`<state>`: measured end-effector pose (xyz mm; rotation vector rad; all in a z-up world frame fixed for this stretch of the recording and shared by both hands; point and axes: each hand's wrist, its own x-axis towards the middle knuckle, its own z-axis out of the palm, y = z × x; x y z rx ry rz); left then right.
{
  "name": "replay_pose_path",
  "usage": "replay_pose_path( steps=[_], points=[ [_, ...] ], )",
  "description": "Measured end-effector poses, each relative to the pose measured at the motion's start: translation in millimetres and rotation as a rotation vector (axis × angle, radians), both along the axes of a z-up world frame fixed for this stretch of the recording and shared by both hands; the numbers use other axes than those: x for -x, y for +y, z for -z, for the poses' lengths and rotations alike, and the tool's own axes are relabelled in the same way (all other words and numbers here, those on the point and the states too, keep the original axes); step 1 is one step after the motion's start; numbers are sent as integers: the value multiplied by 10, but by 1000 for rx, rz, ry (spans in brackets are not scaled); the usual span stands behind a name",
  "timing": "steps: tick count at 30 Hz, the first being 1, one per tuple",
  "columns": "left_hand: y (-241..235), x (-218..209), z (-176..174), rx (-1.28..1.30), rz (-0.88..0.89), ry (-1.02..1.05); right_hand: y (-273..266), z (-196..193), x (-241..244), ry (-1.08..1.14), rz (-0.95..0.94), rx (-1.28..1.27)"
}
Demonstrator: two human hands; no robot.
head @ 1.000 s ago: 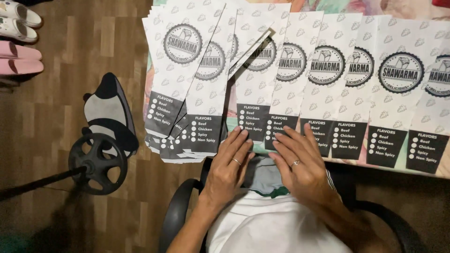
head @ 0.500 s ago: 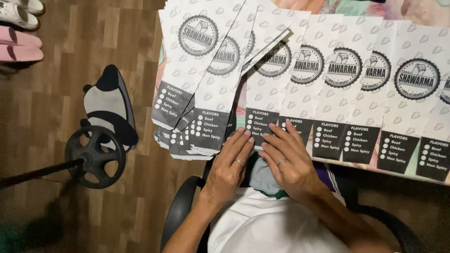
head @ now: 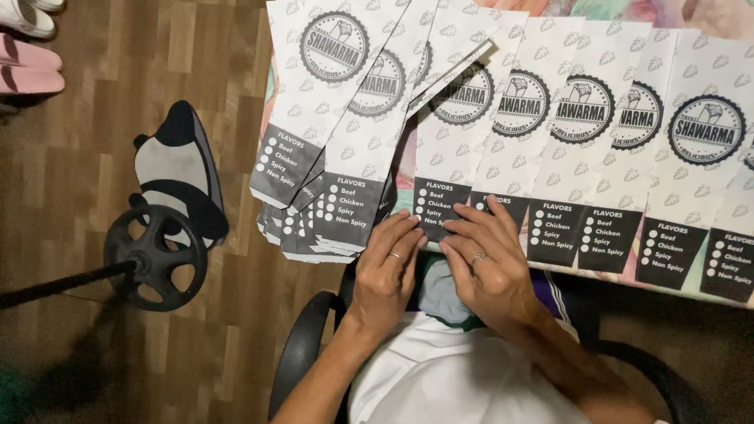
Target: Preparing paper shawarma wrappers by counting them into stacks and applying glue to the edges.
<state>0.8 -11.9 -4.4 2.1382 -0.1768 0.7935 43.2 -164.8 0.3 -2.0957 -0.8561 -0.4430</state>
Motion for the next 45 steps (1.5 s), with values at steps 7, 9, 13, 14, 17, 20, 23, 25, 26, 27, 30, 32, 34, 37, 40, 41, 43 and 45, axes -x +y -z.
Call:
replay_pose_path(
  steps=[7,9,13,14,17,20,23,25,26,27,30,32,34,37,40,41,43,45],
  points=[
    [-122,-17,7,94,-116,13,-35,-8,-46,174,20,-96],
    [-157,-16,11,115,-134,35,-68,-4,-58,228,21,-122],
    [-208,-7,2,116,-124,41,-62,-14,-76,213,62,-154],
    [-220,-2,-21,71,-125,76,-76,-4,-88,191,4,-169],
    [-260,31,-41,22,-98,121,-147,11,-66,171,-37,-179],
    [-306,56,16,-25,-89,135,-205,36,-60,177,-54,-174],
    [-353,98,38,-106,-57,117,-427,-59,-71,167,-73,-197],
    [-392,106,77,-146,-31,85,-757,-269,-134,141,-84,-225],
    [-412,118,116,-175,-44,63,-981,-425,-172,124,69,-221],
    [-418,137,144,-204,-61,44,-1191,-585,-208,111,220,-217],
    [-517,247,95,-250,-55,46,-2211,-339,-133,63,709,-173],
    [-620,268,52,-278,-45,24,-2956,-137,-18,55,877,123],
    [-803,195,-4,-299,-34,-1,-3460,-13,70,44,1034,425],
    [-1211,-42,-148,-198,126,-95,-3697,34,112,211,1010,439],
    [-1735,-274,-256,-82,437,-60,-3635,-58,94,239,955,501],
    [-1922,-346,-258,-87,527,-64,-3573,-152,81,341,950,431],
    [-2265,-485,-224,-92,624,-69,-3521,-232,98,440,948,356],
    [-2576,-623,-147,-147,691,-67,-3540,-204,147,497,934,231]
  ],
)
